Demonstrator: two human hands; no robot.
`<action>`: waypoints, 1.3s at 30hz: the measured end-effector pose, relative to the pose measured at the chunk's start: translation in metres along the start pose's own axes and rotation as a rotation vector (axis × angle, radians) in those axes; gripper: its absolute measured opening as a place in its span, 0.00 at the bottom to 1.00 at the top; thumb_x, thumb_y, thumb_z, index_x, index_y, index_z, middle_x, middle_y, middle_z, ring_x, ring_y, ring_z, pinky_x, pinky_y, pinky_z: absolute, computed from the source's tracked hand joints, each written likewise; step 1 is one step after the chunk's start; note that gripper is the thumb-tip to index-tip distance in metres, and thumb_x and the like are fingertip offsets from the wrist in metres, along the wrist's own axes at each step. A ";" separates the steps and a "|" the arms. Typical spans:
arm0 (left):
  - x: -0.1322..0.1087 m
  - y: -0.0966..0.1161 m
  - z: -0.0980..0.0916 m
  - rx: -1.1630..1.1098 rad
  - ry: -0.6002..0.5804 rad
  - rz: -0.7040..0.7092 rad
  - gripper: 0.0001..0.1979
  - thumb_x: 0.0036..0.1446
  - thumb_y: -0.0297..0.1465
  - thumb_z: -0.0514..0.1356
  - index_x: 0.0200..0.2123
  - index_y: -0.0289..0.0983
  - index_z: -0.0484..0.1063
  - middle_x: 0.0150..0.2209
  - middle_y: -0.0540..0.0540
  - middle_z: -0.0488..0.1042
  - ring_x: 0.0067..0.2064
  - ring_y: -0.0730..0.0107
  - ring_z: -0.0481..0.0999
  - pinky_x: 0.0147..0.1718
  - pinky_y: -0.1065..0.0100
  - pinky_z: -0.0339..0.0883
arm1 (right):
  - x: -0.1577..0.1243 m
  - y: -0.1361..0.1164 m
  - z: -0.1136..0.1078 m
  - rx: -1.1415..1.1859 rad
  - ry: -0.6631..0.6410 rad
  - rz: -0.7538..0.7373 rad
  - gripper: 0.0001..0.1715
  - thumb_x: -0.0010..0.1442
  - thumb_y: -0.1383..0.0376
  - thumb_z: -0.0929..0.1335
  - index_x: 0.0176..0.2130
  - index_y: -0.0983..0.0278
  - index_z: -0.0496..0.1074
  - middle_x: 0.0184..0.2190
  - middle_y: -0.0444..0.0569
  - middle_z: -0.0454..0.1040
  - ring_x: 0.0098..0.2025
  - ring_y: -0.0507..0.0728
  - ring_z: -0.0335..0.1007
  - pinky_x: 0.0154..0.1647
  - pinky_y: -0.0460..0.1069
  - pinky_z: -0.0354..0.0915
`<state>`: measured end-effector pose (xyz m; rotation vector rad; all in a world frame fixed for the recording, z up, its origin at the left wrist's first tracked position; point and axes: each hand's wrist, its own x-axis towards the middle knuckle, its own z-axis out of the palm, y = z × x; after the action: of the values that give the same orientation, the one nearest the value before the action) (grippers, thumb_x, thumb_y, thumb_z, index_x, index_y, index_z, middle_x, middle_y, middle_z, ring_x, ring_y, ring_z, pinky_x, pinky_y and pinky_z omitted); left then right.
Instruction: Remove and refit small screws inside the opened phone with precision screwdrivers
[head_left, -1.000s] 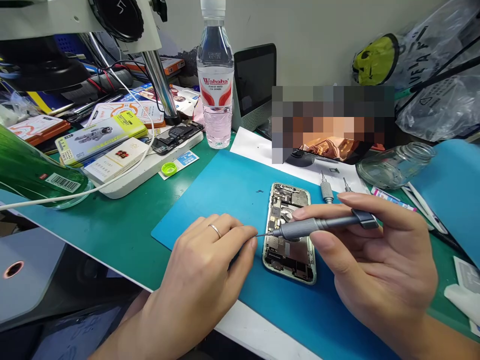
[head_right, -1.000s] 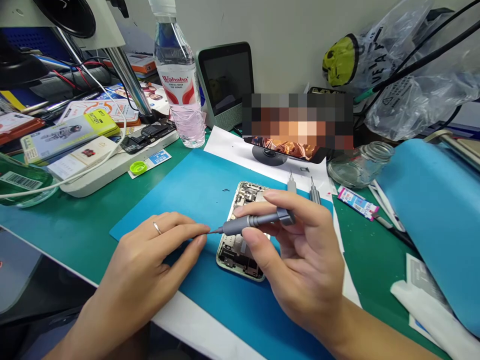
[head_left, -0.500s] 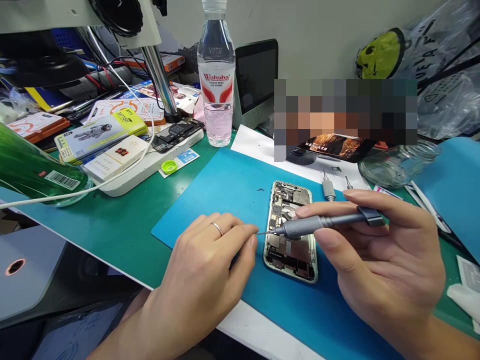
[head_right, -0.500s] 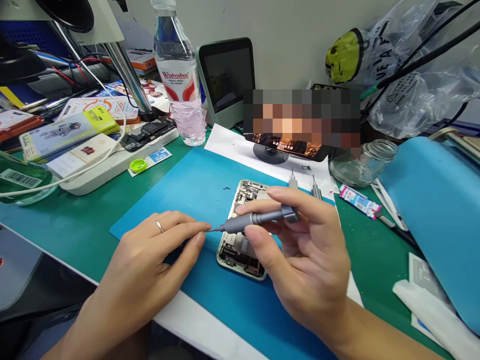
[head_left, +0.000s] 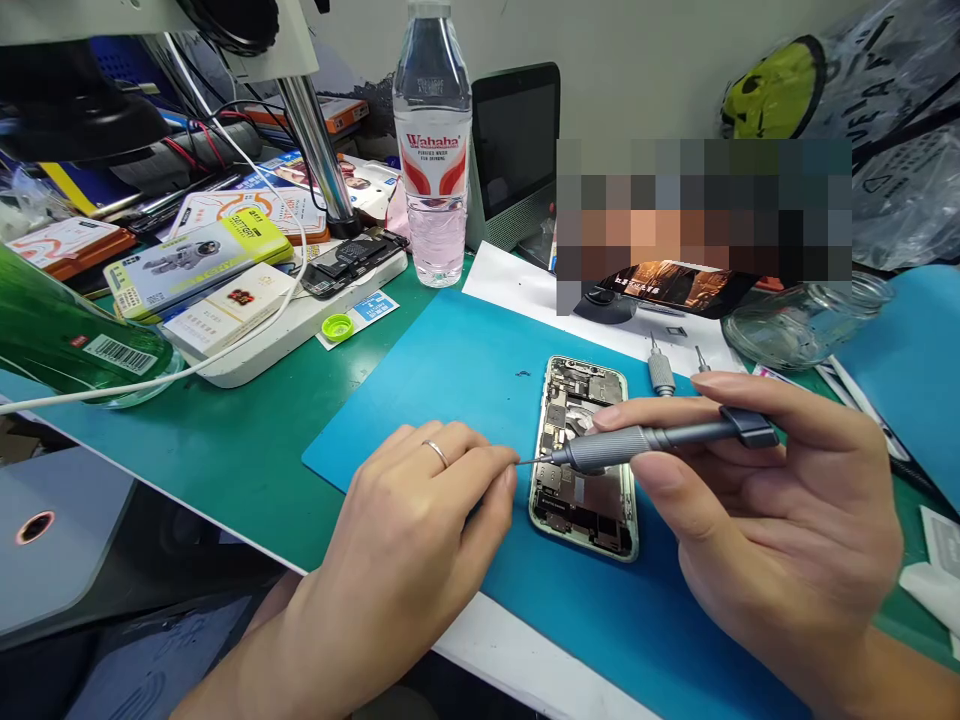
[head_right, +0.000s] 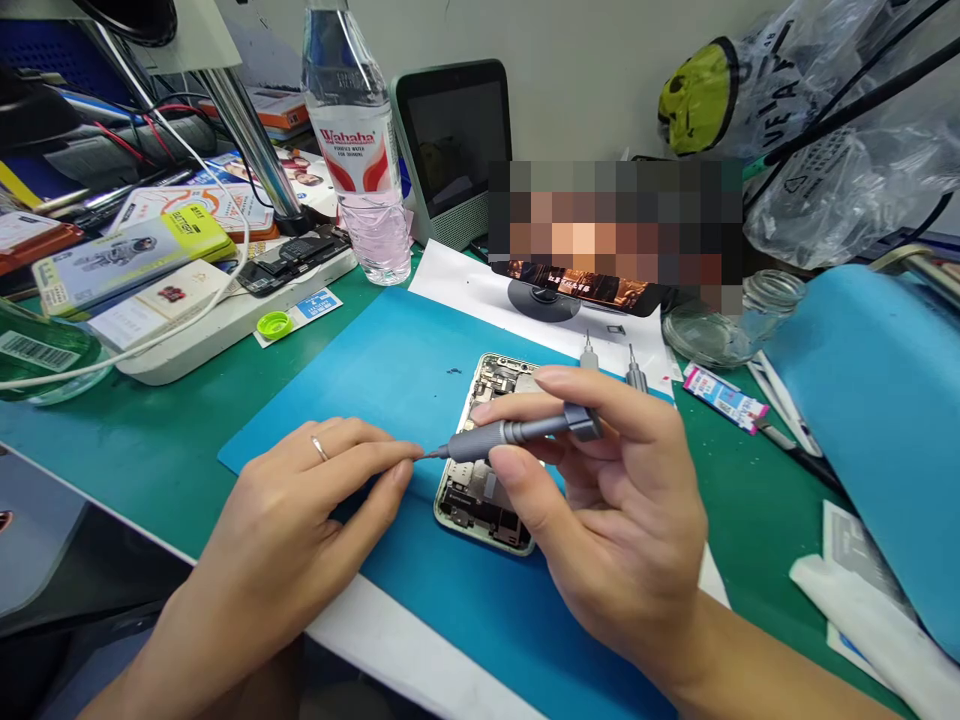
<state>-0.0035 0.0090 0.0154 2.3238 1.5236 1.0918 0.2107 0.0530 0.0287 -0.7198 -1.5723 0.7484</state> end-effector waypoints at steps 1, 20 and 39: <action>0.000 0.000 0.000 0.002 0.000 0.004 0.09 0.76 0.26 0.58 0.45 0.39 0.79 0.41 0.52 0.80 0.41 0.68 0.78 0.42 0.60 0.64 | 0.000 0.000 0.000 -0.004 0.003 0.002 0.31 0.64 0.78 0.76 0.59 0.50 0.77 0.44 0.42 0.87 0.45 0.56 0.89 0.42 0.49 0.89; 0.000 -0.002 -0.002 0.023 0.010 -0.005 0.10 0.77 0.28 0.58 0.51 0.39 0.80 0.42 0.52 0.81 0.41 0.69 0.78 0.41 0.61 0.63 | 0.000 0.000 0.001 -0.023 0.006 0.008 0.30 0.65 0.77 0.75 0.59 0.49 0.77 0.45 0.43 0.87 0.45 0.59 0.89 0.43 0.53 0.89; -0.009 0.000 0.014 0.266 -0.229 0.252 0.30 0.76 0.55 0.55 0.69 0.44 0.70 0.61 0.41 0.67 0.59 0.53 0.67 0.54 0.57 0.65 | 0.007 0.004 -0.007 -0.297 0.036 -0.101 0.35 0.62 0.79 0.76 0.64 0.55 0.77 0.47 0.47 0.82 0.43 0.55 0.88 0.44 0.47 0.88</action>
<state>0.0033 0.0048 0.0006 2.7683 1.3926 0.6673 0.2173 0.0617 0.0301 -0.8570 -1.6925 0.4291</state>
